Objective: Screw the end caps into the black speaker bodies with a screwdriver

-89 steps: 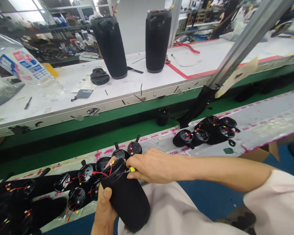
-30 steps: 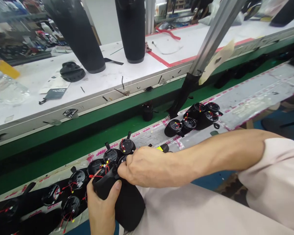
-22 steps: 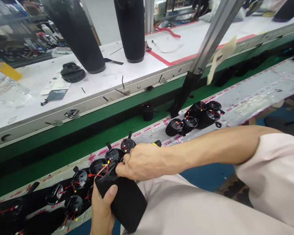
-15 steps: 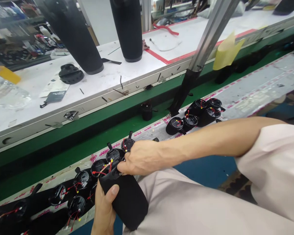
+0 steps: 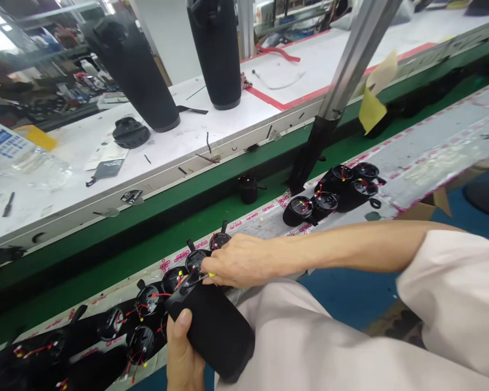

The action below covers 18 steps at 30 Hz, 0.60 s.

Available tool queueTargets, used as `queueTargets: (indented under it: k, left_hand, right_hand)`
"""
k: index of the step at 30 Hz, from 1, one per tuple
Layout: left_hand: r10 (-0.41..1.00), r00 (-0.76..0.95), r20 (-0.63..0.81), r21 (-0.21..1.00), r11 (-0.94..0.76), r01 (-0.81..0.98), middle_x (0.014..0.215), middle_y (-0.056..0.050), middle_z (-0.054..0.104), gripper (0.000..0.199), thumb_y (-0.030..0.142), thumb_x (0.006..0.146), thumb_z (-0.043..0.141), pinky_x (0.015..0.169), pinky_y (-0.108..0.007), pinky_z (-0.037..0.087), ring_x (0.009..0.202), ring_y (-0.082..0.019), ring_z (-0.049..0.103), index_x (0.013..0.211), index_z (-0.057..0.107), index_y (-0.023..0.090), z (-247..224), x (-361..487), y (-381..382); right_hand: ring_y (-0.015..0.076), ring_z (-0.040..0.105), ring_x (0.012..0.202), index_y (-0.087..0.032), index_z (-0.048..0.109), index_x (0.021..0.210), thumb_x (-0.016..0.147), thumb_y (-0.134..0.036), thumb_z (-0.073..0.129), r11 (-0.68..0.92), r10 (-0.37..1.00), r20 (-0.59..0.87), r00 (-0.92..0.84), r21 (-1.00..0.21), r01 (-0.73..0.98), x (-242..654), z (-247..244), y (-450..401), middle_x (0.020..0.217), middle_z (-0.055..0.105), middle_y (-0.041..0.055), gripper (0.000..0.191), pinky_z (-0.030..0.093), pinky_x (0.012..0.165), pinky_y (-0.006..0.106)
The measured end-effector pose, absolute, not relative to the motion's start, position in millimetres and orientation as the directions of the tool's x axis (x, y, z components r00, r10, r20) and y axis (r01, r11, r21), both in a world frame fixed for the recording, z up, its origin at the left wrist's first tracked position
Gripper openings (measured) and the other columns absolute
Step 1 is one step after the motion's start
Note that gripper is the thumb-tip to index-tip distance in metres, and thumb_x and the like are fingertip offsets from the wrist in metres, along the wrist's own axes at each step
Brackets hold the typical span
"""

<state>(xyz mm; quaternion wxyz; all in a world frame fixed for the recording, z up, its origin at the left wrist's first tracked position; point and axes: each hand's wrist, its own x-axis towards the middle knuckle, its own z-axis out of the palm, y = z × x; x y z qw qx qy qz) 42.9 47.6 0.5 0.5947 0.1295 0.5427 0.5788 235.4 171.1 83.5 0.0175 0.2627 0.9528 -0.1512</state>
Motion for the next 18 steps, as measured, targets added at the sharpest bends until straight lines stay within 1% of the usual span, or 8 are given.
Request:
queueTargets:
  k: [2,4,6,9,13,16,18]
  left_hand:
    - [0.827,-0.299,-0.476,0.809,0.278,-0.517,0.135,-0.010,0.079,0.089,0.053,0.071,0.097,0.109,-0.044,0.061,0.126,-0.036,0.075,0.151,0.066,0.028,1,42,48]
    - [0.826,-0.326,-0.459,0.828,0.265,-0.494,0.138,-0.012,0.078,0.092,0.055,0.072,0.096,0.106,-0.043,0.062,0.127,-0.036,0.075,0.153,0.064,0.025,2,41,48]
    - [0.821,-0.336,-0.462,0.829,0.266,-0.491,0.138,-0.013,0.077,0.097,0.056,0.074,0.095,0.101,-0.043,0.064,0.124,-0.036,0.076,0.158,0.058,0.026,3,39,48]
    - [0.807,-0.345,-0.479,0.835,0.297,-0.464,0.136,-0.012,0.077,0.102,0.056,0.076,0.093,0.097,-0.045,0.066,0.121,-0.036,0.077,0.165,0.050,0.029,6,37,47]
    - [0.795,-0.398,-0.457,0.875,0.323,-0.360,0.133,-0.013,0.076,0.101,0.058,0.076,0.095,0.095,-0.043,0.066,0.121,-0.036,0.076,0.163,0.052,0.027,5,34,45]
    - [0.804,-0.412,-0.430,0.892,0.305,-0.334,0.131,-0.013,0.076,0.097,0.057,0.076,0.094,0.094,-0.041,0.066,0.120,-0.035,0.076,0.159,0.055,0.025,4,32,44]
    - [0.805,-0.417,-0.422,0.897,0.302,-0.323,0.128,-0.011,0.076,0.096,0.057,0.076,0.095,0.094,-0.041,0.066,0.119,-0.034,0.075,0.158,0.056,0.026,4,32,44]
  right_hand:
    - [0.0185,0.067,0.074,-0.016,0.062,0.118,0.120,-0.040,0.050,0.754,0.555,-0.146,-0.819,-0.326,0.570,233,89,166,0.097,0.078,0.0058,0.026,0.020,0.055,0.035]
    - [0.0186,0.065,0.070,-0.017,0.060,0.118,0.119,-0.040,0.051,0.717,0.578,-0.161,-0.800,-0.369,0.591,229,95,158,0.093,0.077,0.0047,0.025,0.019,0.054,0.035]
    - [0.0184,0.063,0.066,-0.017,0.058,0.116,0.119,-0.039,0.051,0.721,0.569,-0.170,-0.804,-0.366,0.588,227,100,150,0.092,0.076,0.0049,0.023,0.018,0.054,0.035]
    - [0.0179,0.062,0.064,-0.016,0.058,0.112,0.119,-0.032,0.048,0.760,0.530,-0.193,-0.826,-0.324,0.563,223,102,140,0.092,0.076,0.0064,0.020,0.017,0.053,0.036]
    - [0.0178,0.062,0.066,-0.016,0.059,0.110,0.119,-0.029,0.048,0.768,0.520,-0.181,-0.835,-0.330,0.549,219,98,134,0.090,0.076,0.0064,0.019,0.017,0.054,0.036]
    - [0.0169,0.059,0.064,-0.016,0.060,0.109,0.118,-0.027,0.048,0.770,0.518,-0.185,-0.835,-0.324,0.549,216,95,133,0.088,0.074,0.0059,0.019,0.017,0.053,0.035]
    - [0.0169,0.057,0.062,-0.016,0.060,0.108,0.118,-0.026,0.046,0.773,0.516,-0.185,-0.837,-0.321,0.547,214,94,133,0.086,0.074,0.0055,0.020,0.017,0.052,0.035]
